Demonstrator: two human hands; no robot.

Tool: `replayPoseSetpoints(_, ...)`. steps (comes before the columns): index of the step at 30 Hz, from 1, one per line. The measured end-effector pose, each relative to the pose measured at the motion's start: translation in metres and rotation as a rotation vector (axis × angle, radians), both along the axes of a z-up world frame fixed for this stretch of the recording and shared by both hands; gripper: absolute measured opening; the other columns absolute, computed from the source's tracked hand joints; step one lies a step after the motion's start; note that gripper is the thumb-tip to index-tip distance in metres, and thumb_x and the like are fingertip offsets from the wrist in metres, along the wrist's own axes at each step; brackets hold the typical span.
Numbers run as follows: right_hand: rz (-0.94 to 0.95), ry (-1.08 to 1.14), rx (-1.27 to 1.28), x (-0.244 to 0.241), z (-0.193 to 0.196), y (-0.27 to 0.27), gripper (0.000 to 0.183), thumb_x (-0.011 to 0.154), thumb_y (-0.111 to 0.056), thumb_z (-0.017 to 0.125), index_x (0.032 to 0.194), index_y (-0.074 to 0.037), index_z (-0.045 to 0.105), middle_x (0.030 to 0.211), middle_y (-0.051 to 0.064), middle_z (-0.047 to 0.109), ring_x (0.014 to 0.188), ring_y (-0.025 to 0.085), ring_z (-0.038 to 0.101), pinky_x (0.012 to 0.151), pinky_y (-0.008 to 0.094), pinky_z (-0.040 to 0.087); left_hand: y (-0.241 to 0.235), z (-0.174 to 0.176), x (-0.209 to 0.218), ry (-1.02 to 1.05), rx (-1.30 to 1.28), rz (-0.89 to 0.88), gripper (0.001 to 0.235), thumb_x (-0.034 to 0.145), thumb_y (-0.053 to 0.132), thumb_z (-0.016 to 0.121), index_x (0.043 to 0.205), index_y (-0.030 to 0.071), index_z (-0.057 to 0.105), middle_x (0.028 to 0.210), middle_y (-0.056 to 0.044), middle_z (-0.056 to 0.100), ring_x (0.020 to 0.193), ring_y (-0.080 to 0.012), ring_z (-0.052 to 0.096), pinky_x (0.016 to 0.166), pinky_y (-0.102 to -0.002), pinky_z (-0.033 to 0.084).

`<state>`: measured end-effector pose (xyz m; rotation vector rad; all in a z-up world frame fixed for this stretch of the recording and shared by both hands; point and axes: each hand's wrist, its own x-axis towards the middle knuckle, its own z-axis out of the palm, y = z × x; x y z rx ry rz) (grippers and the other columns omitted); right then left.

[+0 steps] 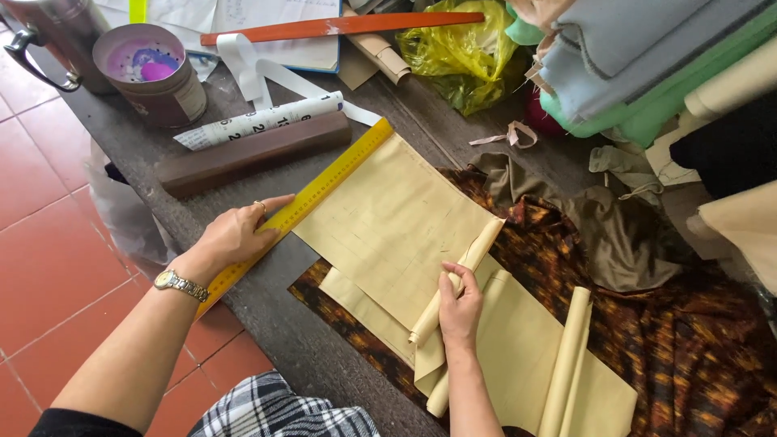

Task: A person is laying out and arranging paper patterns on a piece of fabric, using a ruler for measurement and alignment.

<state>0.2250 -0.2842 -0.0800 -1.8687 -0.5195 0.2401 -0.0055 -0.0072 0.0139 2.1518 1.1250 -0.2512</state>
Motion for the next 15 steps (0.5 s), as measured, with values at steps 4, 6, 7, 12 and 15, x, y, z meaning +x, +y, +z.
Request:
replayPoseSetpoints(4, -0.001, 0.010, 0.015, 0.001, -0.002, 0.000, 0.021, 0.084, -0.010, 0.065, 0.104, -0.010, 0.071, 0.109, 0.010, 0.070, 0.114, 0.018, 0.059, 0.103, 0.037, 0.041, 0.000, -0.001, -0.001, 0.007, 0.021, -0.021, 0.066, 0.091, 0.021, 0.058, 0.150, 0.039, 0.035, 0.101, -0.013, 0.071, 0.095, -0.0321, 0.069, 0.080, -0.040, 0.056)
replayPoseSetpoints(6, -0.013, 0.037, 0.033, 0.000, 0.002, 0.001, 0.025, 0.084, -0.010, 0.064, 0.109, -0.010, 0.070, 0.112, 0.011, 0.069, 0.116, 0.018, 0.057, 0.104, 0.038, 0.040, 0.001, -0.002, 0.000, 0.013, 0.019, -0.026, 0.066, 0.090, 0.021, 0.058, 0.149, 0.040, 0.034, 0.100, -0.012, 0.072, 0.094, -0.0320, 0.069, 0.079, -0.040, 0.056)
replayPoseSetpoints(7, -0.017, 0.035, 0.033, 0.000, 0.002, 0.001, 0.025, 0.084, -0.010, 0.064, 0.109, -0.010, 0.070, 0.112, 0.011, 0.069, 0.116, 0.018, 0.057, 0.104, 0.038, 0.040, 0.000, 0.002, 0.000, 0.011, 0.019, -0.030, 0.066, 0.090, 0.021, 0.058, 0.149, 0.040, 0.034, 0.100, -0.012, 0.072, 0.094, -0.0320, 0.069, 0.079, -0.040, 0.056)
replayPoseSetpoints(12, 0.017, -0.017, 0.028, 0.001, 0.001, 0.001, 0.028, 0.085, -0.012, 0.064, 0.113, -0.009, 0.068, 0.115, 0.017, 0.068, 0.119, 0.027, 0.057, 0.104, 0.041, 0.041, 0.000, 0.003, 0.002, 0.010, 0.009, -0.011, 0.065, 0.091, 0.020, 0.058, 0.148, 0.041, 0.037, 0.103, -0.012, 0.072, 0.096, -0.0308, 0.070, 0.083, -0.039, 0.055)
replayPoseSetpoints(15, 0.012, -0.011, 0.035, -0.002, 0.004, 0.002, 0.030, 0.085, -0.011, 0.063, 0.115, -0.009, 0.067, 0.117, 0.017, 0.067, 0.120, 0.028, 0.057, 0.104, 0.042, 0.041, 0.001, -0.002, 0.002, 0.015, 0.028, -0.015, 0.064, 0.091, 0.022, 0.057, 0.148, 0.041, 0.037, 0.101, -0.013, 0.073, 0.097, -0.0328, 0.070, 0.084, -0.041, 0.055)
